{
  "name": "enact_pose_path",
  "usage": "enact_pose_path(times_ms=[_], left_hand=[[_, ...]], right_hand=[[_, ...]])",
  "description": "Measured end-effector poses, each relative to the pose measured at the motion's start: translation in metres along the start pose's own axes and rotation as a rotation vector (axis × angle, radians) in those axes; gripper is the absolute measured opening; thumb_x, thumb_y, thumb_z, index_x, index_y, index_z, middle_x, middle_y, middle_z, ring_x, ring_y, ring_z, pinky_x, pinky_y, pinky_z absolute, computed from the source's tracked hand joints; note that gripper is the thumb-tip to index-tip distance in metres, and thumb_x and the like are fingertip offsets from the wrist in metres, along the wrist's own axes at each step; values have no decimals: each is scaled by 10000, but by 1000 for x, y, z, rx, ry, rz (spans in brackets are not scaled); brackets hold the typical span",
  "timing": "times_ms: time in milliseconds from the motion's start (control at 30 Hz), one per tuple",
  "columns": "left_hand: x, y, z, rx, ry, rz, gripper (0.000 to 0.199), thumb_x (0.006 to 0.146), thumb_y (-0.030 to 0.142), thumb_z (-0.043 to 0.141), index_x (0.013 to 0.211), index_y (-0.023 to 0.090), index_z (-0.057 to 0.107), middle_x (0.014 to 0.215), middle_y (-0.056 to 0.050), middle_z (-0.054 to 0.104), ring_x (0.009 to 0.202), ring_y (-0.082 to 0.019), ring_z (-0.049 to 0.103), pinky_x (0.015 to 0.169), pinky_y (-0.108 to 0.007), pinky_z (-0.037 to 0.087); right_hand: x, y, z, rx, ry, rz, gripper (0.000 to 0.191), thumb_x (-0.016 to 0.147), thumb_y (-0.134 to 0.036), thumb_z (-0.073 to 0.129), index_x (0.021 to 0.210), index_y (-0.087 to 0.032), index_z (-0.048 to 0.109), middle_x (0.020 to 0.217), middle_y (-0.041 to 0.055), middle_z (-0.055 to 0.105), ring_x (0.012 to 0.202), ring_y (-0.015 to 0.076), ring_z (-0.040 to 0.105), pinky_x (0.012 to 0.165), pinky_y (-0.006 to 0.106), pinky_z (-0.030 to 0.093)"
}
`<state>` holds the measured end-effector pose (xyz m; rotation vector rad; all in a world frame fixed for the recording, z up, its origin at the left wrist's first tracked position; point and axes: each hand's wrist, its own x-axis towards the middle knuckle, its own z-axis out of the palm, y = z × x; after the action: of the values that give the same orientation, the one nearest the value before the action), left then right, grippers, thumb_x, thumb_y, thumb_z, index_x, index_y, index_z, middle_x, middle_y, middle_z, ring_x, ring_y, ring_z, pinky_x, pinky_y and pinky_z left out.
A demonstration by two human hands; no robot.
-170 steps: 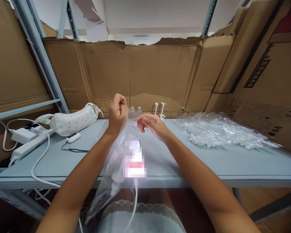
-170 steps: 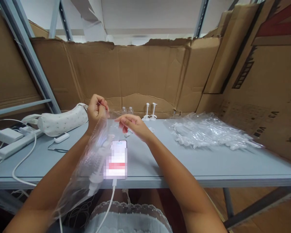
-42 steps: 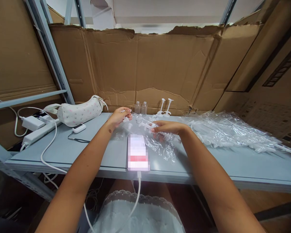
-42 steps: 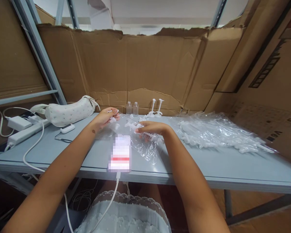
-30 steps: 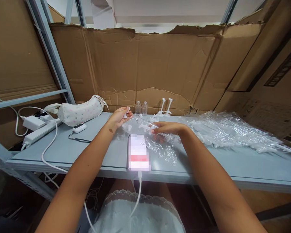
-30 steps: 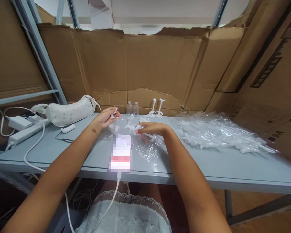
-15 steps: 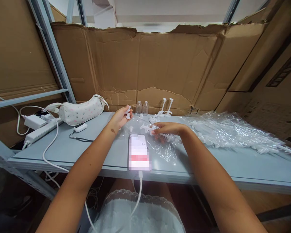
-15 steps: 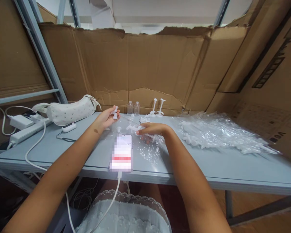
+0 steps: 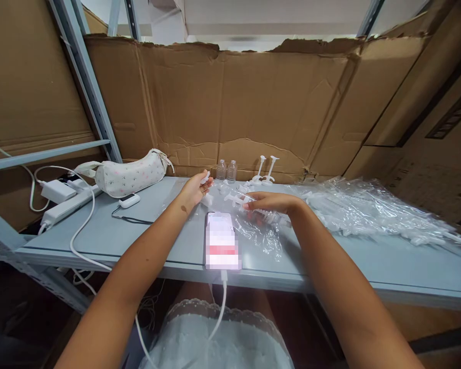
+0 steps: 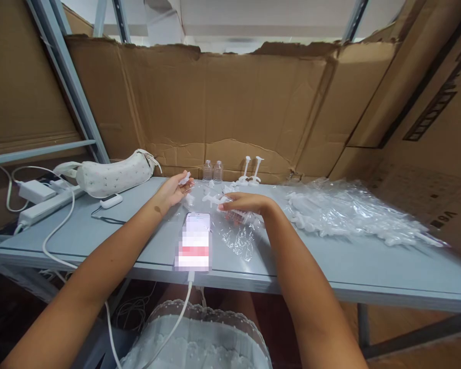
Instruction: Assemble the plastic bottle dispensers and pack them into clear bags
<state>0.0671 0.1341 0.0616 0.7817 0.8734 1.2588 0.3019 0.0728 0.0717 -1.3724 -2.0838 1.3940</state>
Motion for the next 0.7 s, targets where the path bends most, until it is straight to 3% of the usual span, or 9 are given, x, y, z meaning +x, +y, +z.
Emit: enact_pose_path(times_ms=[200, 333, 467, 700], left_hand=[[2, 2, -1, 1, -44, 40, 16, 827, 153, 591, 821, 157, 605, 729, -28, 634, 643, -92, 590, 691, -217, 462], [3, 3, -3, 19, -59, 44, 102, 820, 101, 560, 850, 155, 642, 746, -34, 643, 678, -91, 601, 746, -214, 480], [2, 3, -3, 50, -66, 51, 81, 798, 117, 594, 840, 158, 650, 753, -39, 650, 724, -110, 617, 826, -246, 482], [2, 2, -3, 136, -138, 119, 95, 839, 229, 613, 828, 150, 665, 836, -59, 670, 727, -115, 628, 814, -258, 474]], right_hand=[[-3, -4, 1, -29, 19, 2, 381, 748, -536, 700, 962, -243, 585, 785, 34, 669, 599, 169, 628, 556, 324, 515], [-3, -3, 0, -32, 19, -9, 389, 740, -548, 702, 949, -247, 573, 793, 30, 665, 588, 158, 614, 555, 318, 505], [-1, 1, -3, -25, 13, -27, 379, 754, -521, 697, 982, -245, 572, 807, 24, 664, 583, 150, 613, 560, 315, 503], [-2, -3, -2, -16, 21, -17, 357, 778, -481, 684, 1001, -230, 563, 787, 16, 655, 596, 150, 630, 544, 301, 513]])
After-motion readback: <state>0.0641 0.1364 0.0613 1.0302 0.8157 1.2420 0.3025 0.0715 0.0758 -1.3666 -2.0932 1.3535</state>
